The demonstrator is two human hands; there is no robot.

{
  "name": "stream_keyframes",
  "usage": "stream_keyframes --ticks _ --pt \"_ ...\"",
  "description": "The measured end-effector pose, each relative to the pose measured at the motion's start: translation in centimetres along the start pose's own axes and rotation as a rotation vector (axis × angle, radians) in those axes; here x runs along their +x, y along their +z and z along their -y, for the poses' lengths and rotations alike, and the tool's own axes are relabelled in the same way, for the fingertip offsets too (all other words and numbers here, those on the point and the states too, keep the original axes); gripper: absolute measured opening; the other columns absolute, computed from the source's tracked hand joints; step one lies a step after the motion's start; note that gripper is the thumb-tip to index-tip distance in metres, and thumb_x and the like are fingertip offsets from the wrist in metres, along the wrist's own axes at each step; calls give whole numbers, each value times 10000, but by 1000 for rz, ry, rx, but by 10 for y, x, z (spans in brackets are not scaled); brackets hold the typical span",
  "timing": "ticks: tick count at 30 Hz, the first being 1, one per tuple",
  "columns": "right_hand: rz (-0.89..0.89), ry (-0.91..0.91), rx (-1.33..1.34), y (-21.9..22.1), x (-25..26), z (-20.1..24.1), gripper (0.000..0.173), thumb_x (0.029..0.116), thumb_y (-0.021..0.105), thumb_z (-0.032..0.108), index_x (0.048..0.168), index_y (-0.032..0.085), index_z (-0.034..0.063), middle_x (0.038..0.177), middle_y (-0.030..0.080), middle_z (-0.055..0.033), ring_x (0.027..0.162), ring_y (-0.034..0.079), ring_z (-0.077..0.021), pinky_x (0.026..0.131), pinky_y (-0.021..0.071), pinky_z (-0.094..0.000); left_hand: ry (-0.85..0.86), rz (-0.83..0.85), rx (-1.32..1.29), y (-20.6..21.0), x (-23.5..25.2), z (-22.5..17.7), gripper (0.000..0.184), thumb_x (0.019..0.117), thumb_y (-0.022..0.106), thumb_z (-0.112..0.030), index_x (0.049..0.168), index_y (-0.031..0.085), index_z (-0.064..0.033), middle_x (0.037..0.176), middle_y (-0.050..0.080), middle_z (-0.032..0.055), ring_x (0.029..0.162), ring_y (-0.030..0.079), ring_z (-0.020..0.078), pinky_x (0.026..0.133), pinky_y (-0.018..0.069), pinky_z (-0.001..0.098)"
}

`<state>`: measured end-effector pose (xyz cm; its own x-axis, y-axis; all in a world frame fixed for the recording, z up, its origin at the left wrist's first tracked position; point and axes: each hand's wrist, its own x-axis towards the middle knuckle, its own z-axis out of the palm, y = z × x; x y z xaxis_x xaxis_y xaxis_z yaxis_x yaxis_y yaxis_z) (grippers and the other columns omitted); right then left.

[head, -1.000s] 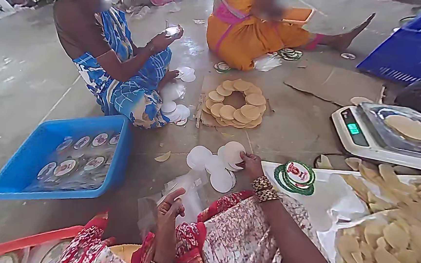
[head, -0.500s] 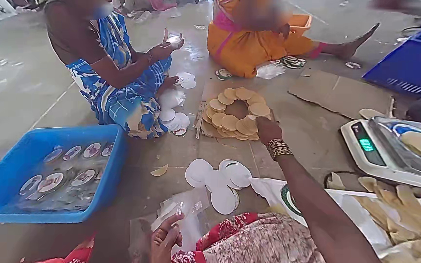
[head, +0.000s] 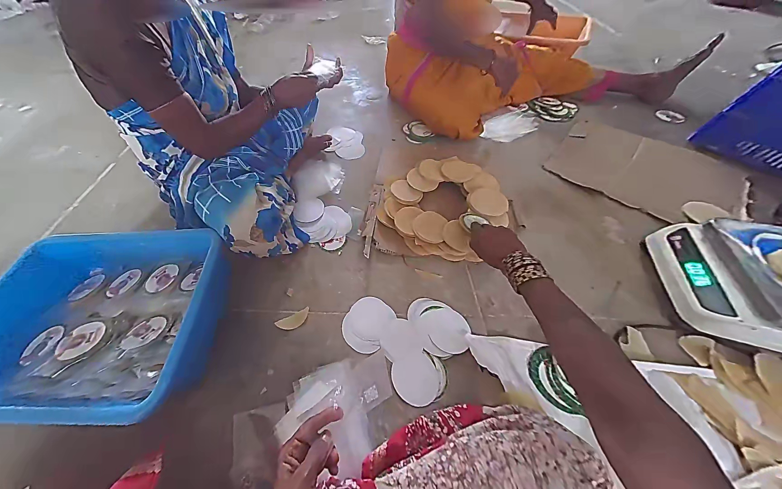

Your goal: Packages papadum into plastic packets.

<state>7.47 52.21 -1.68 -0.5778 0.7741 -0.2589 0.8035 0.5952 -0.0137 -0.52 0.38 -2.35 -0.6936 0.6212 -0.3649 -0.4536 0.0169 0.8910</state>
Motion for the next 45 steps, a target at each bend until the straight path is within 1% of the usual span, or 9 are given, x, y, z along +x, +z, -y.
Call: stream_keyframes --ticks 8,15,20,22,26,30,33,37,45 --pt "-285 217 270 -47 -69 9 363 1055 475 163 1325 540 -71 1105 654 -372 1054 643 -562 871 472 -714 -15 -69 -27 5 0 -4 349 975 405 72 1145 706 22 1049 749 63 629 624 48 612 547 209" --pt "39 232 253 29 -148 11 398 1046 479 251 1341 568 -2 1165 662 -323 1120 644 -506 906 499 -654 -10 -98 -34 12 -4 -9 333 1006 393 46 1140 697 44 1024 750 74 595 621 54 583 543 205" --pt "-147 41 604 16 -198 35 382 1022 556 168 1293 606 -98 1183 663 -335 1164 627 -484 1029 442 -627 -13 -129 7 14 -5 -12 545 1134 198 -314 1190 657 -25 1078 754 47 624 667 81 561 554 229" --pt "-207 -85 998 16 -232 68 330 963 601 101 1216 657 -102 1123 699 -249 1083 669 -318 995 505 -477 26 -71 -16 14 -4 -8 626 1116 147 -442 1276 602 -44 1198 719 59 753 718 144 649 601 297" --pt "93 -383 1556 32 -292 137 148 924 589 51 1016 666 -35 874 685 -36 808 655 -69 780 564 -298 133 134 -115 26 -13 4 628 1068 372 -505 1427 463 2 1339 628 121 1045 711 254 874 614 441" --pt "149 -412 1328 59 -327 177 220 908 594 162 1018 693 -1 876 702 -93 841 683 -172 792 554 -407 131 58 -197 40 -35 12 418 999 519 -218 1332 476 31 1100 702 80 988 707 160 896 605 388" --pt "-132 -511 1036 61 -361 192 326 992 593 208 1177 706 -36 1044 744 -183 1002 721 -283 925 558 -479 182 90 -348 34 -37 20 348 944 643 -100 1259 552 15 1084 727 91 966 718 178 877 604 375" --pt "-900 -861 719 77 -369 189 246 1068 475 200 1122 713 165 1156 734 -14 1148 654 -155 1060 479 -329 432 350 -233 27 -29 2 614 1026 533 -415 1465 452 8 1515 489 123 1357 520 205 1108 461 366" --pt "-1026 -908 638 68 -377 161 296 1089 413 158 1167 695 201 1255 704 17 1283 578 -152 1196 313 -413 798 426 78 33 -35 -10 574 1021 605 -312 1496 470 -19 1586 420 134 1447 439 206 1171 418 390"
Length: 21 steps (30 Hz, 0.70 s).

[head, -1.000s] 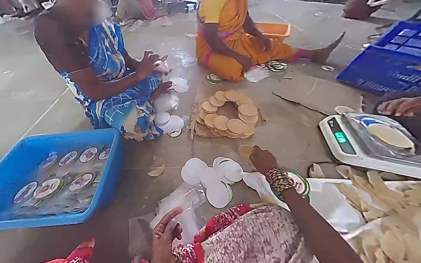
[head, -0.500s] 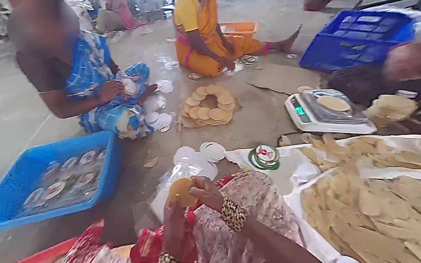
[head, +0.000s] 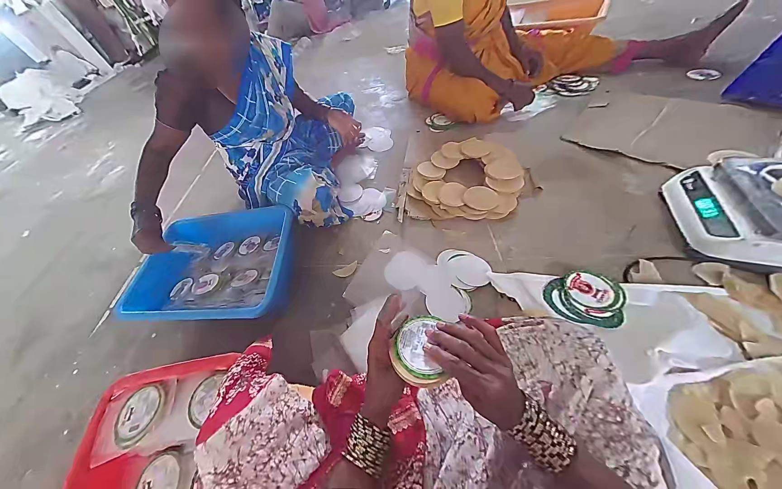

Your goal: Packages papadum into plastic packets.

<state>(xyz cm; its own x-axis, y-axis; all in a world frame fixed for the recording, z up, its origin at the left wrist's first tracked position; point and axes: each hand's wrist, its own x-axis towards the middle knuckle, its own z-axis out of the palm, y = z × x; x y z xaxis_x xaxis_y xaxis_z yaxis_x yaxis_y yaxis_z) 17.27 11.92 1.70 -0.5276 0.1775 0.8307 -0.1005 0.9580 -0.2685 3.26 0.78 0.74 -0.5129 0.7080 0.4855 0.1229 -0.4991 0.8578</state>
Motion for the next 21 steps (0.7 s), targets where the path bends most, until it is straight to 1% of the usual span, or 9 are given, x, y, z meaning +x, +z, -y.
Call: stream_keyframes --ticks 2,4,6,8,10,12,14,17,21 --pt "39 115 92 -2 4 3 304 1098 392 215 1139 693 197 1178 724 24 1195 623 -122 1130 405 -344 39 25 46 -1 -2 0 511 983 674 -254 1449 561 -78 1523 516 122 1410 494 220 1172 426 411" --pt "83 324 290 -4 7 6 325 1083 477 303 1146 733 113 1107 752 -20 1093 677 -97 1000 530 -279 -40 21 -29 -1 -4 -3 447 915 753 -183 1352 668 -153 1396 639 61 1265 622 191 1079 518 379" --pt "160 576 491 -8 11 10 370 1036 590 295 1283 670 31 1143 748 -59 1029 716 -87 912 608 -298 -209 -38 -138 1 -9 -6 356 888 756 -120 1241 723 -152 1225 729 8 1105 696 133 976 576 333" --pt "258 756 548 -11 14 6 468 984 655 261 1375 580 16 1050 752 -97 879 741 -144 797 628 -362 -382 -161 -211 6 -13 -4 291 860 757 -54 1148 723 -67 1049 765 34 963 729 126 891 607 332" --pt "333 824 517 -15 12 -10 500 989 646 334 1367 580 14 990 743 -97 807 727 -164 743 617 -374 -563 -327 -261 13 -16 -2 250 870 683 27 1120 670 35 962 752 106 876 733 169 832 618 358" --pt "352 911 398 -29 12 -34 426 1013 603 321 1288 647 -2 1016 739 -113 862 719 -190 802 599 -388 -700 -476 -281 14 -18 0 271 929 587 54 1201 587 52 991 735 127 875 734 196 810 627 380" --pt "302 1018 231 -57 10 -57 343 1026 591 254 1217 694 -11 1077 747 -148 971 728 -224 919 577 -421 -768 -554 -256 12 -20 1 260 999 543 -6 1259 533 -4 1016 722 78 884 728 158 784 631 349" --pt "219 1069 -14 -118 -15 -72 272 1016 577 190 1121 730 -9 1033 748 -155 959 721 -238 917 562 -431 -773 -602 -226 1 -20 7 208 1023 503 -12 1229 517 -30 1012 707 36 898 716 119 787 624 302" --pt "422 1251 -268 -212 -59 -54 278 1023 585 192 1111 724 -31 1072 733 -209 1022 706 -334 956 526 -527 -737 -587 -300 -7 -23 13 195 1039 461 -12 1217 527 -57 1054 718 30 976 717 123 869 613 301"
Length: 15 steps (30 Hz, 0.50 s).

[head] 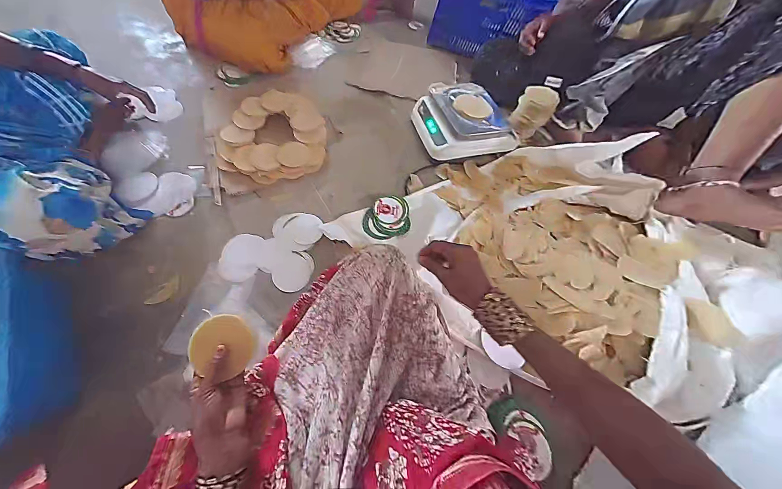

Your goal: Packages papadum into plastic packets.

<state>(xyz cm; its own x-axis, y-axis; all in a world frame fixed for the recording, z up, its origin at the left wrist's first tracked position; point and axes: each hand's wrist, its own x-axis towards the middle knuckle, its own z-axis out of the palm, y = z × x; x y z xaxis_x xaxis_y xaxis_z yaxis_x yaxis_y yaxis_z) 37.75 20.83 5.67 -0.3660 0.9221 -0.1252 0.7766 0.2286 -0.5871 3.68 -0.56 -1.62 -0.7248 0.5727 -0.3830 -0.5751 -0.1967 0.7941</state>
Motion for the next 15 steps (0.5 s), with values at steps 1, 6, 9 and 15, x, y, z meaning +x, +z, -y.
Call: stream_keyframes --ticks 1,6,9,15 --pt "67 88 -108 -13 -14 -17 303 1032 571 216 1126 715 -34 1098 720 -233 1061 689 -381 970 503 -574 -2 -19 -9 4 -1 -1 177 1042 455 -11 1196 531 -55 1035 721 29 960 721 123 856 617 297" --pt "436 570 -415 -26 -92 -86 677 946 646 584 1263 635 -14 1226 648 -293 1187 605 -482 970 451 -676 -13 -61 -30 8 0 4 174 1037 456 5 1182 538 -44 1025 721 51 946 727 138 849 621 312" --pt "431 595 -409 -2 -129 -105 875 839 733 650 1405 547 10 1404 545 -271 1265 560 -451 1009 452 -642 -16 -52 -23 1 3 8 177 1038 463 -9 1194 535 -53 1047 719 47 973 720 134 864 615 307" --pt "213 605 -298 -20 -124 -90 347 1067 511 258 1205 695 -1 1162 686 -290 1169 624 -477 1003 432 -676 -4 -105 -16 -1 5 11 187 1019 490 15 1188 540 -47 1030 716 49 945 726 143 832 625 318"
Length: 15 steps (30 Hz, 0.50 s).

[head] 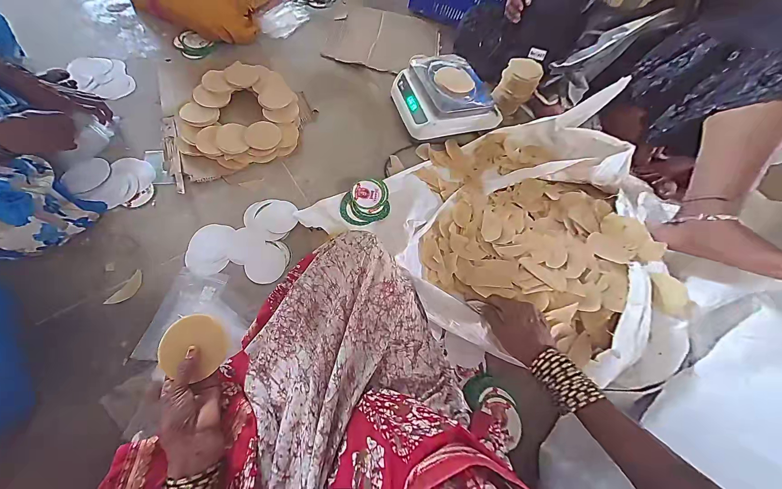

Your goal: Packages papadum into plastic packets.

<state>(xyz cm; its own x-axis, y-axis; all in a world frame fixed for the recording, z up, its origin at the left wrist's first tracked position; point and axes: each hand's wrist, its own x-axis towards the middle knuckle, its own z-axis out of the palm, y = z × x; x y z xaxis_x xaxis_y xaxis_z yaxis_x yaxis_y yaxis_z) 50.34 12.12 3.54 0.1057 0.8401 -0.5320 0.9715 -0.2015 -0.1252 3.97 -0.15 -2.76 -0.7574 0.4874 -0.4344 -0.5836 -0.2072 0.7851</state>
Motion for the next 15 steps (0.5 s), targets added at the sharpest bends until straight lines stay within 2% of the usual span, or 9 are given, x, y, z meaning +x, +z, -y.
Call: stream_keyframes --ticks 1,2,3,4,5,6,9,11,15 --pt "-60 -30 121 -8 2 -1 316 1042 574 258 1115 718 -14 1053 701 -271 1062 656 -443 952 455 -658 4 -3 2 1 0 0 189 1013 493 23 1183 541 -45 1022 719 47 937 729 144 824 628 322" --pt "-130 -77 271 -13 5 -1 265 993 642 239 995 723 -13 898 694 -213 893 665 -365 836 481 -604 4 -8 9 3 -1 0 192 1008 497 30 1182 539 -41 1013 719 46 926 730 143 813 630 325" --pt "-164 -116 441 -17 7 4 207 948 690 215 918 715 12 792 670 -120 760 639 -245 736 493 -497 1 -6 17 5 -3 1 202 1002 505 38 1187 539 -34 1007 719 51 912 731 148 802 633 330" --pt "-153 -147 631 -23 5 16 137 929 714 170 897 711 36 757 673 -38 706 633 -131 694 520 -370 -14 9 36 6 -6 0 204 1002 518 26 1195 539 -34 1005 721 51 902 732 150 791 635 332" --pt "-110 -191 823 -28 -1 33 66 927 711 106 903 705 45 762 696 2 700 656 -66 684 558 -276 -42 39 67 8 -12 -1 208 1006 531 -4 1210 543 -42 1011 725 51 897 734 152 779 637 338" --pt "-54 -246 982 -33 -10 54 18 928 691 49 921 705 42 780 718 7 711 681 -52 688 583 -237 -80 78 78 8 -17 -1 245 1008 545 -37 1253 539 -41 1041 717 68 909 729 171 782 636 363" --pt "90 -467 1199 -31 -34 117 120 889 671 20 998 714 48 837 753 -2 752 717 -66 709 608 -222 -181 92 88 25 -39 0 246 1005 541 -8 1249 534 -34 1023 716 75 874 731 172 754 639 363" --pt "176 -613 1252 -18 -46 159 257 862 685 15 1118 676 34 902 766 -26 796 741 -102 731 627 -248 -246 108 95 36 -57 0 218 1001 547 12 1218 549 -8 976 722 73 835 728 167 751 631 353" --pt "188 -813 1154 26 -61 232 348 836 736 65 1171 658 14 962 760 -25 832 742 -108 747 637 -281 -374 234 -59 41 -80 8 244 1088 422 -117 1267 555 -19 1034 733 110 918 740 213 815 630 397"
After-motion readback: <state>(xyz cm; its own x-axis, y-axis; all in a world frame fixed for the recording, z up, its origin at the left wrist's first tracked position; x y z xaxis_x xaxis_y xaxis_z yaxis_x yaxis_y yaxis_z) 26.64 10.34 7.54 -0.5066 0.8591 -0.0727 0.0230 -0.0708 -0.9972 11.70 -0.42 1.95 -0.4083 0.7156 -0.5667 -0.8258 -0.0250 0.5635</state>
